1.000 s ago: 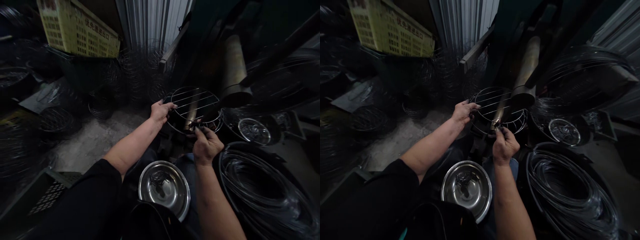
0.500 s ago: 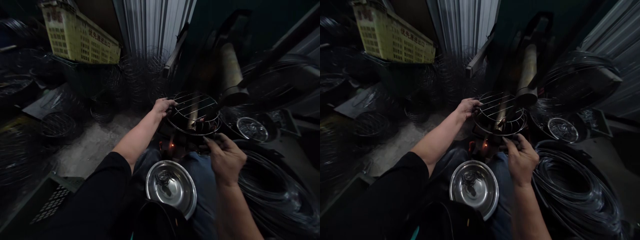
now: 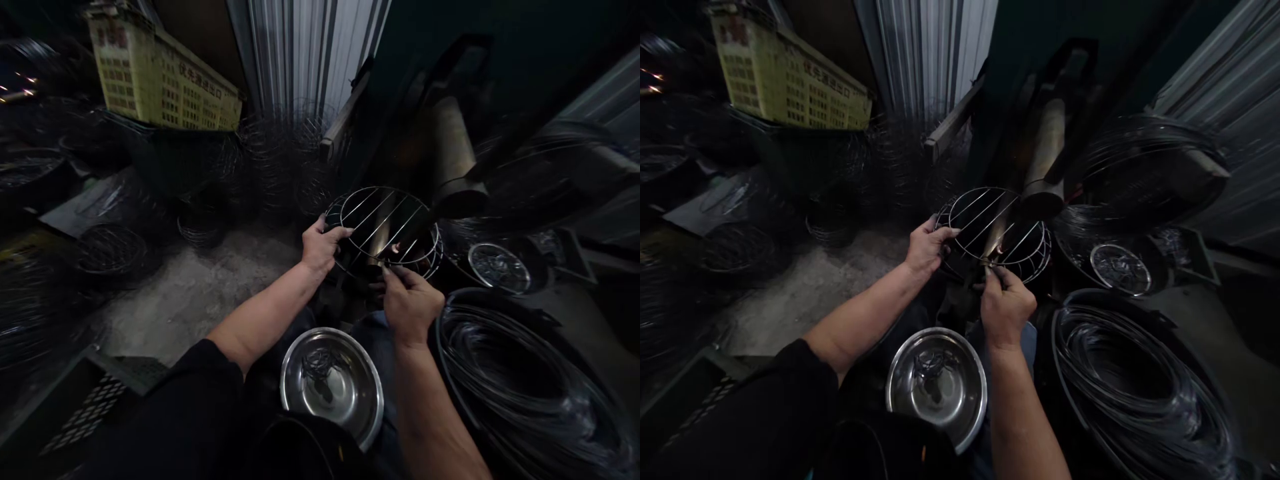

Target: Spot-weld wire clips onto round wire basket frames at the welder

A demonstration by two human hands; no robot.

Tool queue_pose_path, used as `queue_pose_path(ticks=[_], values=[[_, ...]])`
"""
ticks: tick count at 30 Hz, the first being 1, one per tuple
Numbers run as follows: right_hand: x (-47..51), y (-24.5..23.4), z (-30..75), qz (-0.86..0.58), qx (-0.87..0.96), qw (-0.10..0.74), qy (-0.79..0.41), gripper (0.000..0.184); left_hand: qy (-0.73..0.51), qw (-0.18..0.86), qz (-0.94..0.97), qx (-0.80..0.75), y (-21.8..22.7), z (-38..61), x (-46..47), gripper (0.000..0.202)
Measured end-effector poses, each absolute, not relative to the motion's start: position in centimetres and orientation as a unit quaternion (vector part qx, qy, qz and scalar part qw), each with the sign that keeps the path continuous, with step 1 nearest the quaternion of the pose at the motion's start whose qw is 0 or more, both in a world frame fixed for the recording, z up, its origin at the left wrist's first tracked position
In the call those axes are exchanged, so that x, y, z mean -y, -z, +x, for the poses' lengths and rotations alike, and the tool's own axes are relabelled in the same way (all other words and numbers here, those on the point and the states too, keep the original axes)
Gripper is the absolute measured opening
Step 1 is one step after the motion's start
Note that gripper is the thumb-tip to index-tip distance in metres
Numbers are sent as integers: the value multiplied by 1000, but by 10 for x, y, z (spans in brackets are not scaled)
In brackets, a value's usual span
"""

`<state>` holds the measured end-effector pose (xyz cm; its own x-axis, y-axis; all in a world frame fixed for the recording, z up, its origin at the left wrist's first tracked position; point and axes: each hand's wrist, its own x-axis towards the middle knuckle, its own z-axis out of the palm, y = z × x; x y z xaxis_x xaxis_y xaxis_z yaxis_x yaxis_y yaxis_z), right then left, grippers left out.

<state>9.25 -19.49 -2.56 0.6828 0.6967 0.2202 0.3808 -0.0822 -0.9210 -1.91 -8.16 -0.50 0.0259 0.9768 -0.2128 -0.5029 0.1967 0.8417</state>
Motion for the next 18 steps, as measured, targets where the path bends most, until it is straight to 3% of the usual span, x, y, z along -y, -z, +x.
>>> queue_pose_path(ticks=[6, 18], values=[[188, 28, 83, -684, 290, 652, -149, 27, -573, 661, 261, -409, 2, -12, 84, 52], [177, 34, 85, -659, 286, 685, -118, 24, -570, 664, 221, -431, -1, -6, 73, 73]])
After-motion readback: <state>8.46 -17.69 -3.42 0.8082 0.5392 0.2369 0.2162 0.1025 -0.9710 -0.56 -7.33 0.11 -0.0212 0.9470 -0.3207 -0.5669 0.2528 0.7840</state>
